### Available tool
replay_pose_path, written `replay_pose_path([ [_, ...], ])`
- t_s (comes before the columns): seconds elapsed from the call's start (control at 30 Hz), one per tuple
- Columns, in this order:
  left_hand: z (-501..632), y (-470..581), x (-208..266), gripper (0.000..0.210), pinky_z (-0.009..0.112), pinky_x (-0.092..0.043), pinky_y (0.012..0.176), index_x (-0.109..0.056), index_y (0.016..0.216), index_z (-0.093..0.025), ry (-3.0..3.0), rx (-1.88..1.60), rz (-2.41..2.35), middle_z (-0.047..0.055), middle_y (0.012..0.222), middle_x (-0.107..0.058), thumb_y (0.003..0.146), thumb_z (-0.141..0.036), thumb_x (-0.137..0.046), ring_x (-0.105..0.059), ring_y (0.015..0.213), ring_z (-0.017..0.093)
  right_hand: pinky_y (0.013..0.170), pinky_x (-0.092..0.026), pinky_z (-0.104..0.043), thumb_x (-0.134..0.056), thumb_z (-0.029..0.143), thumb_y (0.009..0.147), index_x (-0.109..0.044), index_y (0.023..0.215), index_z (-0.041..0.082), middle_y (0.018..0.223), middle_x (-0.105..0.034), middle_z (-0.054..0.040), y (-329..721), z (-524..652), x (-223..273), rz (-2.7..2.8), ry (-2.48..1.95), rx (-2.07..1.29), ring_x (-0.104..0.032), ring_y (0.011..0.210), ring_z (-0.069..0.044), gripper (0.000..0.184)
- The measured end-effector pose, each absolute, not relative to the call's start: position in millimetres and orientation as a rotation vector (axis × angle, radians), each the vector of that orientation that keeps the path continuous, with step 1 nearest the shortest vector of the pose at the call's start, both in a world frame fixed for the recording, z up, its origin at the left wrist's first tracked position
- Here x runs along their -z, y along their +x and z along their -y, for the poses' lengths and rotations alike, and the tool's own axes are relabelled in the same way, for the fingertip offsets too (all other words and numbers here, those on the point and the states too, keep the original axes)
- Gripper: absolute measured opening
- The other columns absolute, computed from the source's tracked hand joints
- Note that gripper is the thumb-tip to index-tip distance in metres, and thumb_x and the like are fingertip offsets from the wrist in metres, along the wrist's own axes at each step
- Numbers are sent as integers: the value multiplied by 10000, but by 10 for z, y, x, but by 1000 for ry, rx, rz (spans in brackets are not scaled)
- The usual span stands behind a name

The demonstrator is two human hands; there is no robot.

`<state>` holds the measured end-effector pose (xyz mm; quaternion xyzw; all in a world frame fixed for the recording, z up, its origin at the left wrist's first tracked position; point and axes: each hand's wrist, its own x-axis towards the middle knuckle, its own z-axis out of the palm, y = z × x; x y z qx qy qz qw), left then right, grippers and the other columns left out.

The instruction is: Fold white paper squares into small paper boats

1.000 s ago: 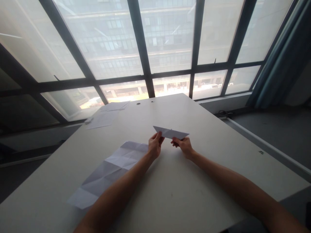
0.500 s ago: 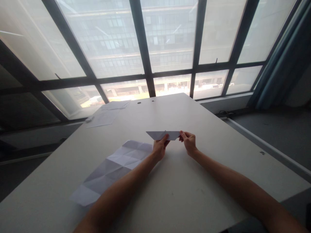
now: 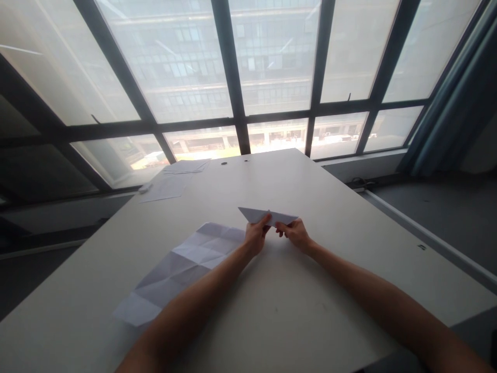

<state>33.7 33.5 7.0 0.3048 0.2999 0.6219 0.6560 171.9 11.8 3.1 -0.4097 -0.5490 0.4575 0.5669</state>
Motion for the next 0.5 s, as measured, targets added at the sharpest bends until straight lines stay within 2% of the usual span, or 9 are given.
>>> replay_pose_path([
  [0.2, -467, 248, -118, 99, 280, -521, 875, -690, 823, -136, 566, -1515, -708, 70, 885, -730, 759, -170, -759, -685, 909, 180, 437, -411, -239, -742, 438, 701, -679, 612, 121, 560, -643, -50, 1745, -131, -38, 1260, -1000, -1051, -509, 455, -114, 336],
  [0.33, -545, 157, -103, 69, 283, -512, 915, -678, 837, -157, 554, -1554, -713, 65, 915, -721, 818, -213, -713, -666, 985, 183, 438, -412, -246, -736, 468, 703, -675, 590, 124, 550, -644, -57, 1785, -165, 25, 1256, -1030, -1003, -519, 450, -125, 367],
  [0.4, -545, 129, -97, 123, 301, -505, 939, -675, 900, -167, 575, -1530, -698, 66, 991, -709, 834, -266, -706, -652, 1026, 188, 442, -415, -254, -717, 484, 724, -665, 567, 129, 522, -634, -57, 1833, -182, 66, 1251, -1097, -926, -527, 439, -136, 393],
  [0.5, -475, 146, -97, 324, 386, -510, 942, -644, 1067, -213, 643, -1291, -639, 89, 1170, -654, 817, -405, -718, -640, 1061, 232, 472, -421, -260, -641, 494, 808, -643, 547, 140, 489, -615, -52, 1903, -182, 99, 1331, -1225, -685, -546, 443, -149, 439],
])
